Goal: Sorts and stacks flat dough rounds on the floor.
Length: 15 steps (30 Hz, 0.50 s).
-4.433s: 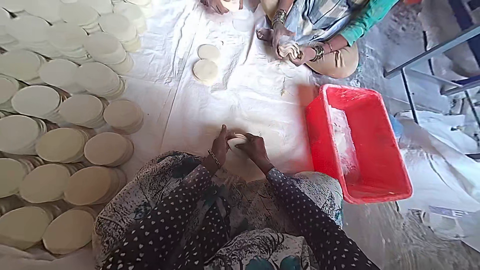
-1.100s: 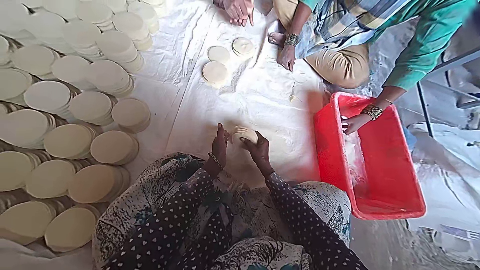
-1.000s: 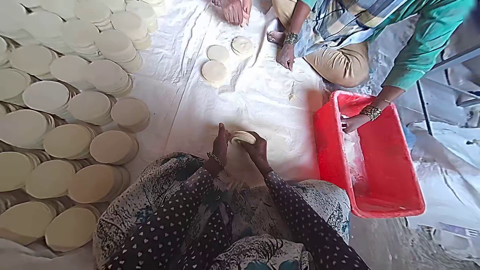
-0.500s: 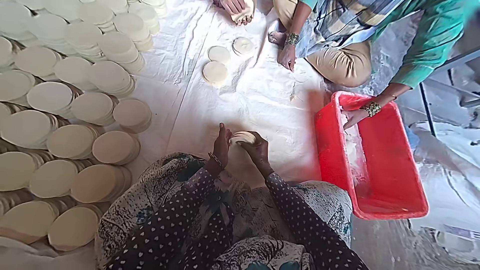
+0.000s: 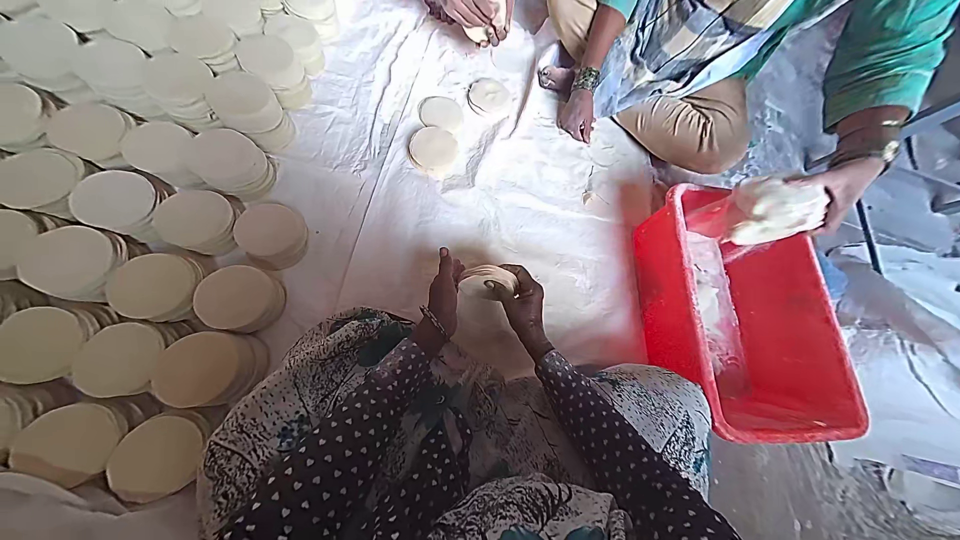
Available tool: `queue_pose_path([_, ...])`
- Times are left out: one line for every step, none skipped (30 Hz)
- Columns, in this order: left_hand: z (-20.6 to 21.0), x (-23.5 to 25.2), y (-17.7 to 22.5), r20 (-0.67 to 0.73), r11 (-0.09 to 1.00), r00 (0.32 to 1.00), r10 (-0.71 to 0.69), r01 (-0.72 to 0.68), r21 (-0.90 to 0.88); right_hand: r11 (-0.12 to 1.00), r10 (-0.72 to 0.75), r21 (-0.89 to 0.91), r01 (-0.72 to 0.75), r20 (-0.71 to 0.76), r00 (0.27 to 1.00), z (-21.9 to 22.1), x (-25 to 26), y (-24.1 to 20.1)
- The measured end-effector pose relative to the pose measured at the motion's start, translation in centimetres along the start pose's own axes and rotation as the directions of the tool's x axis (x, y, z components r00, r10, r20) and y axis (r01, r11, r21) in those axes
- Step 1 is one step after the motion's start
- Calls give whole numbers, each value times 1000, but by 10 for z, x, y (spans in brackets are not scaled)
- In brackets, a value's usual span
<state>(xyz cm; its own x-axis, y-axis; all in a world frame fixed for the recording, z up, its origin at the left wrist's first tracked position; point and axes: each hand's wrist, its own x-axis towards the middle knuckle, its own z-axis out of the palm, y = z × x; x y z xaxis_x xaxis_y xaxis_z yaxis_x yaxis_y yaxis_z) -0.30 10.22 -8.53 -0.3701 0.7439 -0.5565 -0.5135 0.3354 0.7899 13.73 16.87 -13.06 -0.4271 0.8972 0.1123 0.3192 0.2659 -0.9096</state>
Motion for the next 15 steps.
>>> queue_pose_path([1, -2, -1, 8, 1000, 1000, -20, 20, 9, 998, 51, -40, -50, 24, 998, 1, -1, 3])
queue_pose_path([2, -4, -2, 19, 999, 999, -35, 35, 13, 992, 88, -94, -84, 45, 995, 4, -1, 9])
queue_pose_path([5, -2, -2, 19, 1000, 999, -26, 26, 6, 988, 92, -128, -84, 60, 994, 6, 2, 12])
queue_pose_path([5, 0, -1, 9, 1000, 1000, -9, 9, -9, 989, 86, -126, -77, 64, 994, 7, 6, 12])
queue_pose_path([4, 3, 0, -7, 1000, 1000, 7, -8, -17, 994, 59, -94, -53, 57, 997, 7, 7, 9])
queue_pose_path([2, 4, 0, -10, 1000, 1000, 17, -18, -23, 998, 29, -50, -27, 47, 998, 6, 5, 7])
queue_pose_path([1, 4, 1, -11, 999, 1000, 22, -23, -26, 1000, 9, -26, -8, 36, 999, 6, 6, 6])
queue_pose_path([2, 2, 1, -13, 1000, 1000, 17, -18, -20, 999, 18, -41, -16, 48, 999, 6, 6, 7])
queue_pose_path([3, -3, 0, -14, 1000, 1000, 2, -2, -1, 995, 49, -86, -44, 62, 997, 7, 3, 7])
queue_pose_path([3, -6, 0, -20, 1000, 1000, 0, 1, 24, 990, 68, -126, -59, 71, 995, 9, 4, 6])
queue_pose_path([2, -4, 5, -37, 999, 999, 22, -21, 42, 989, 71, -136, -59, 86, 994, 11, 9, 1])
queue_pose_path([0, -1, 9, -54, 997, 997, 59, -56, 54, 992, 71, -114, -59, 109, 992, 10, 14, -7])
queue_pose_path([-5, 1, 13, -61, 994, 994, 93, -90, 63, 996, 73, -61, -65, 142, 987, 5, 14, -18])
queue_pose_path([-10, 5, 15, -59, 991, 991, 123, -119, 62, 996, 81, 10, -84, 191, 978, -4, 14, -32])
queue_pose_path([-14, 12, 16, -44, 989, 989, 143, -141, 42, 988, 95, 97, -121, 242, 966, -12, 15, -45])
